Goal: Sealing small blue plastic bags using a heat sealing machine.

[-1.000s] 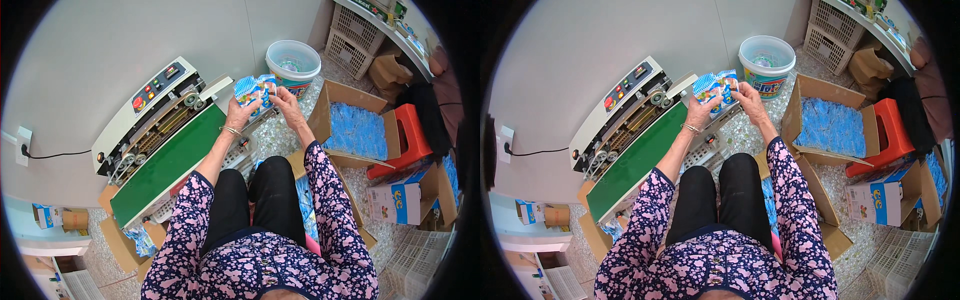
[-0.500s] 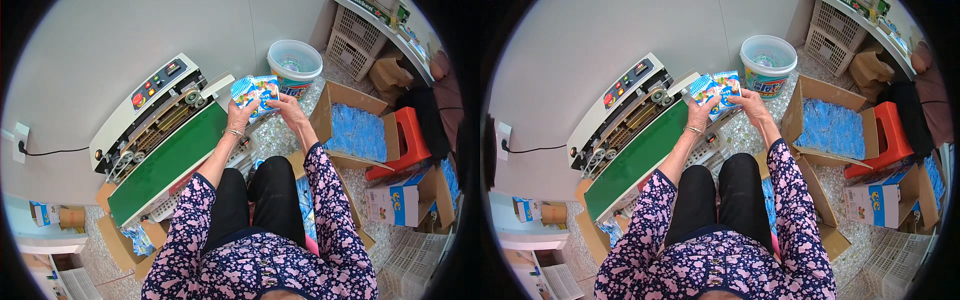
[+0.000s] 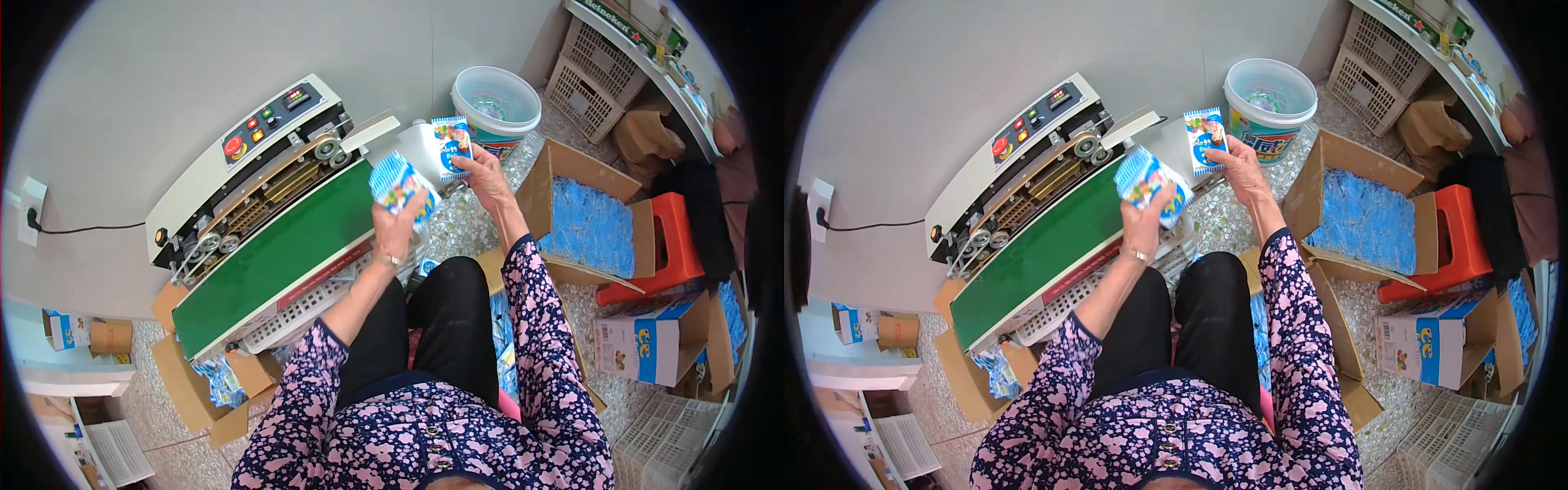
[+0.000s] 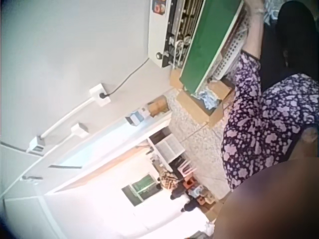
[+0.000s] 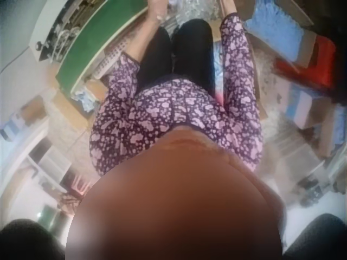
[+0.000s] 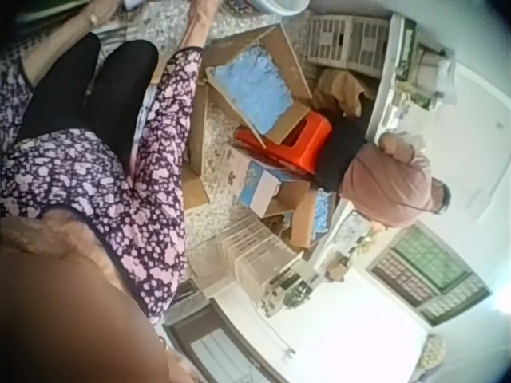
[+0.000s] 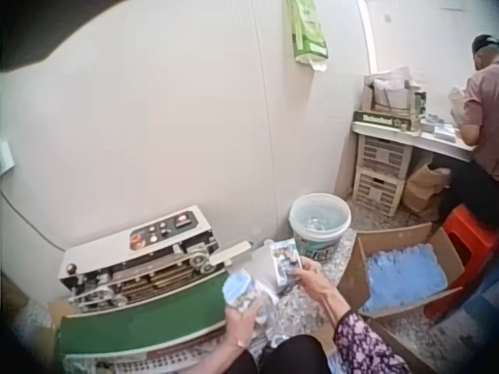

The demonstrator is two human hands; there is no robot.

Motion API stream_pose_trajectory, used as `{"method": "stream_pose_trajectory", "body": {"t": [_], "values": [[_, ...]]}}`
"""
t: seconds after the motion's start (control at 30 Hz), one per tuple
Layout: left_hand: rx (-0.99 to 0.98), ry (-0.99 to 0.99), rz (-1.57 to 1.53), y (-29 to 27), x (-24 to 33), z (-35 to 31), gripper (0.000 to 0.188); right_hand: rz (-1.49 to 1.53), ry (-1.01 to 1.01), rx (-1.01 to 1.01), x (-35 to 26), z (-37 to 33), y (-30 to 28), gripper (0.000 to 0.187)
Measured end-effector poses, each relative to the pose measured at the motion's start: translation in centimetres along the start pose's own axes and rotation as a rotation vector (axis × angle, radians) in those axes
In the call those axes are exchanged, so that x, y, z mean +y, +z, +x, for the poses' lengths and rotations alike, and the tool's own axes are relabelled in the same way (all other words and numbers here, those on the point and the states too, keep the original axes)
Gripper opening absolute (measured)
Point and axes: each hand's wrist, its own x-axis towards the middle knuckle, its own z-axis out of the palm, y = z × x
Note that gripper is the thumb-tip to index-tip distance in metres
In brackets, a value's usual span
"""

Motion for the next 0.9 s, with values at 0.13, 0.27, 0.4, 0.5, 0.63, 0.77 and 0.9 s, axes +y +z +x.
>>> {"method": "stream_pose_trajectory", "body": {"t": [0.13,0.27,0.4,0.5,0.63,0.77,0.9], "values": [[-0.079,-0.136,0.116,-2.2,1.2,-6.5,0.03,-0.055,0.118,-0.112,0.7,1.0,1.5,0.029],[-0.136,-0.293,0.085,-4.5,1.3,-10.4,0.027,-0.17,0.125,-0.172,2.8,3.3,4.8,0.031],[-0.112,-0.28,0.038,-5.3,2.0,-11.4,0.025,-0.153,0.151,-0.173,4.3,5.9,6.5,0.037],[-0.152,-0.289,0.064,-5.8,2.5,-11.5,0.03,-0.262,0.197,-0.13,4.7,7.1,7.1,0.04],[-0.187,-0.238,0.06,-5.4,3.5,-11.5,0.031,-0.471,0.277,-0.151,4.0,8.1,8.3,0.042],[-0.203,-0.25,0.049,-5.3,3.7,-11.4,0.031,-0.575,0.315,-0.097,4.1,8.5,8.7,0.043],[-0.182,-0.268,0.05,-5.4,3.5,-11.3,0.03,-0.666,0.298,-0.045,4.1,8.7,10.0,0.042]]}}
